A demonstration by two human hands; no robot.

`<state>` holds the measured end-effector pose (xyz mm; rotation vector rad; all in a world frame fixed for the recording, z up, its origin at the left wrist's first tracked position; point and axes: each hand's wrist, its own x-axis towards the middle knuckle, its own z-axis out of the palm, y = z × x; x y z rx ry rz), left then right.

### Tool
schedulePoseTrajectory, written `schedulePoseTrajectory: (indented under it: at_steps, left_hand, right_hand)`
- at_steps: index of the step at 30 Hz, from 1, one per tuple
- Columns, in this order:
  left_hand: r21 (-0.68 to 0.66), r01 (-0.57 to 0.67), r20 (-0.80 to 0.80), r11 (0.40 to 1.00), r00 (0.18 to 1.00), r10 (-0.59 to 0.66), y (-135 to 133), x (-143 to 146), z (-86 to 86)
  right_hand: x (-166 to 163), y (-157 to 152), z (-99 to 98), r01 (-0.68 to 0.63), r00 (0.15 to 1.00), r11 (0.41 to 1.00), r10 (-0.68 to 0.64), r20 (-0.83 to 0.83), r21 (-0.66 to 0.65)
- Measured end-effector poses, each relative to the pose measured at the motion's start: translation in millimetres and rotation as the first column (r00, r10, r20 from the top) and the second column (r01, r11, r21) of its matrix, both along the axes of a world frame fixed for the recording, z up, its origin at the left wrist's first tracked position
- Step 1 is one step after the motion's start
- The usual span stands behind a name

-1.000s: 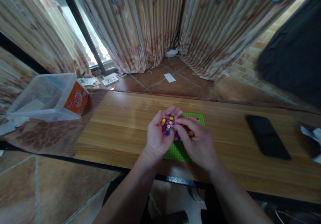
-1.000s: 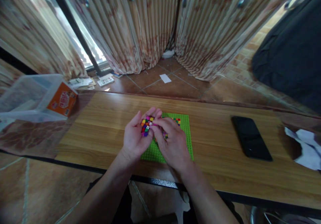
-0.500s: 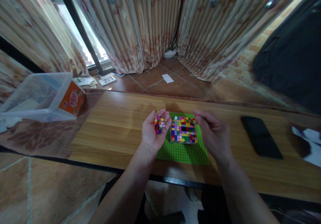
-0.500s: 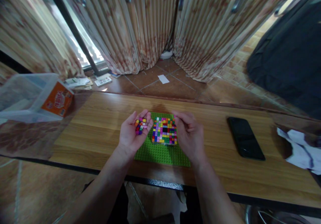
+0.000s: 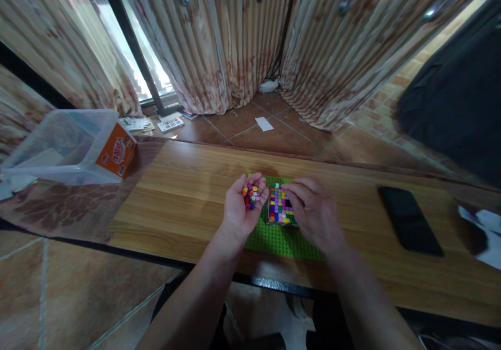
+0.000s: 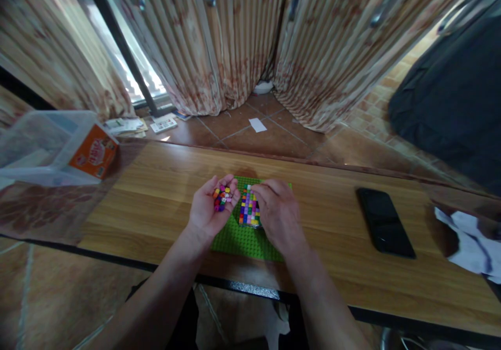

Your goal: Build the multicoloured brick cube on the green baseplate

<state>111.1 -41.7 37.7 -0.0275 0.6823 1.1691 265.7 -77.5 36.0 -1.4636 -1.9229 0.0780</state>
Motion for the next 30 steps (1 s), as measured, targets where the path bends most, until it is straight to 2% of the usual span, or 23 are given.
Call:
schedulePoseTrajectory:
  at_steps: [3, 6, 15, 26, 30]
  left_hand:
    - [0.002, -0.002, 0.0, 1.0, 1.0, 0.002, 0, 0, -0.2]
    - [0.002, 0.0, -0.003, 1.0, 1.0, 0.0, 0, 0, 0.3]
    - [-0.01, 0.007, 0.001, 1.0, 1.0, -0.007, 0, 2, 0.5]
    - [-0.016, 0.017, 0.004, 1.0, 1.0, -0.017, 0, 3, 0.5]
    - [-0.01, 0.014, 0.003, 1.0, 1.0, -0.014, 0, 3, -0.7]
  right_hand:
    - [-1, 2, -3.3, -0.004, 0.995, 1.0, 0.005, 0.097, -0.009]
    - [-3, 2, -4.6, 0.021, 0.995, 1.0, -0.02, 0.1, -0.006]
    - [-6, 5, -6.6, 0.144, 0.972, 0.989, -0.146, -0.187, -0.024]
    - [0, 9, -12.0, 0.161, 0.852, 0.959, -0.254, -0.457, -0.234]
    - [-4, 12, -11.3, 0.114, 0.781, 0.938, -0.289, -0.554, -0.329]
